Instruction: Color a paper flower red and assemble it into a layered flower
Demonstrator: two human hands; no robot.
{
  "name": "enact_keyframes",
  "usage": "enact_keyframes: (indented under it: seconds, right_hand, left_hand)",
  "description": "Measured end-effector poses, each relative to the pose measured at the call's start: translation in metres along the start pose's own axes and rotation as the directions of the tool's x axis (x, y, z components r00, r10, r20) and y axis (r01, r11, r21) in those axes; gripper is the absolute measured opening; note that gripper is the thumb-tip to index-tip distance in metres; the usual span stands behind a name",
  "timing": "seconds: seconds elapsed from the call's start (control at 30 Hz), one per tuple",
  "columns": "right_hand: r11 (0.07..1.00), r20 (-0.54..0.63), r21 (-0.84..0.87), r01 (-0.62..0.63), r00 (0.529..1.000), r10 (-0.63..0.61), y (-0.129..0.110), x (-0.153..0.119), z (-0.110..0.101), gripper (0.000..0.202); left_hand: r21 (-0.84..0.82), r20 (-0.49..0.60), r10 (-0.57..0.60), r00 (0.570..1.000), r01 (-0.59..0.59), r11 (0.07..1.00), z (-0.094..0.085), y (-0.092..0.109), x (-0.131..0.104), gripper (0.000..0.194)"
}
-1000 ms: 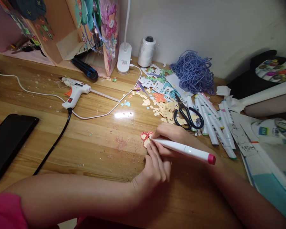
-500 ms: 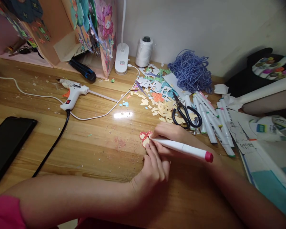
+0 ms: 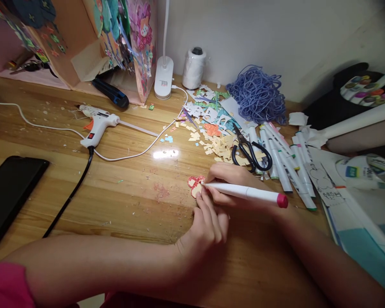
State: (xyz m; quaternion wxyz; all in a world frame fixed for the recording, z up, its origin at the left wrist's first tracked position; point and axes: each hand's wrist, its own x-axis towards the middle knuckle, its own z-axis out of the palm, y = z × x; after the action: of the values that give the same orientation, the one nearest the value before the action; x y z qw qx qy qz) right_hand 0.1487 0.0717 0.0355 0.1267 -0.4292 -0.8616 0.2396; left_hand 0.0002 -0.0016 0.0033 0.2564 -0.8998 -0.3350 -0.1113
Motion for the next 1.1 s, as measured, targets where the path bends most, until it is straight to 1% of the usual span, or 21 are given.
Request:
enact_keyframes:
  seconds: [0.13,0.23,0.37,0.47,0.53,0.63,0.7,0.8,0.93,1.1]
  right_hand:
    - [1.0,-0.004,-0.001,-0.013,1.0,0.013,0.0006,0.0001,0.0008,0.008]
    - [0.999,0.009,0.032,0.003,1.0,-0.003,0.0008,-0.0003,0.0014,0.007]
    - [1.0,-0.023,0.022,-0.004,1.0,0.004,0.001,-0.0004,0.0013,0.006]
    - [0.999,-0.009,0.017,0.033,0.999,-0.033,0.0003,0.0006,0.0023,0.006]
    - [0.998,-0.051,-0.009,0.068,0.996,-0.068,0.0,0.0014,0.004,0.007]
    - [0.995,-0.128,-0.061,0.077,0.988,-0.084,0.0,0.0018,0.0065,0.006]
    - [0.996,-0.111,-0.053,0.066,0.991,-0.071,0.0,0.0014,0.0072,0.005]
    - [0.999,-0.087,-0.032,0.034,0.996,-0.037,-0.0005,0.0005,0.0068,0.006]
    - [1.0,-0.063,-0.023,-0.009,0.998,0.007,-0.0015,-0.0003,0.0058,0.006]
    - [1.0,-0.063,-0.01,-0.008,0.998,0.007,-0.0025,-0.0005,0.0058,0.006]
  left_hand:
    - [-0.017,0.007,0.001,1.0,-0.001,1.0,-0.0013,-0.0003,0.0003,0.03]
    - [-0.013,0.018,0.007,1.0,-0.006,1.0,-0.0028,-0.001,-0.0004,0.031]
    - [-0.017,0.041,0.023,0.999,-0.023,1.0,-0.004,-0.0015,-0.0013,0.023]
    - [-0.011,0.028,0.026,0.999,-0.025,1.0,-0.0028,-0.0012,-0.0012,0.026]
    - [-0.009,0.003,0.009,1.0,-0.009,1.0,-0.0016,-0.0009,-0.0009,0.028]
    - [-0.016,-0.01,-0.009,1.0,0.009,1.0,-0.0006,-0.0007,-0.0006,0.027]
    - [-0.016,0.008,-0.004,1.0,0.004,1.0,-0.0007,-0.0006,-0.0006,0.025]
    - [-0.023,-0.003,-0.01,1.0,0.01,1.0,-0.001,-0.0005,-0.0004,0.024]
    - [-0.039,-0.01,-0.012,1.0,0.012,0.999,-0.0008,-0.0006,0.0004,0.03]
    - [-0.021,-0.008,-0.003,1.0,0.002,1.0,-0.0009,-0.0003,-0.0002,0.029]
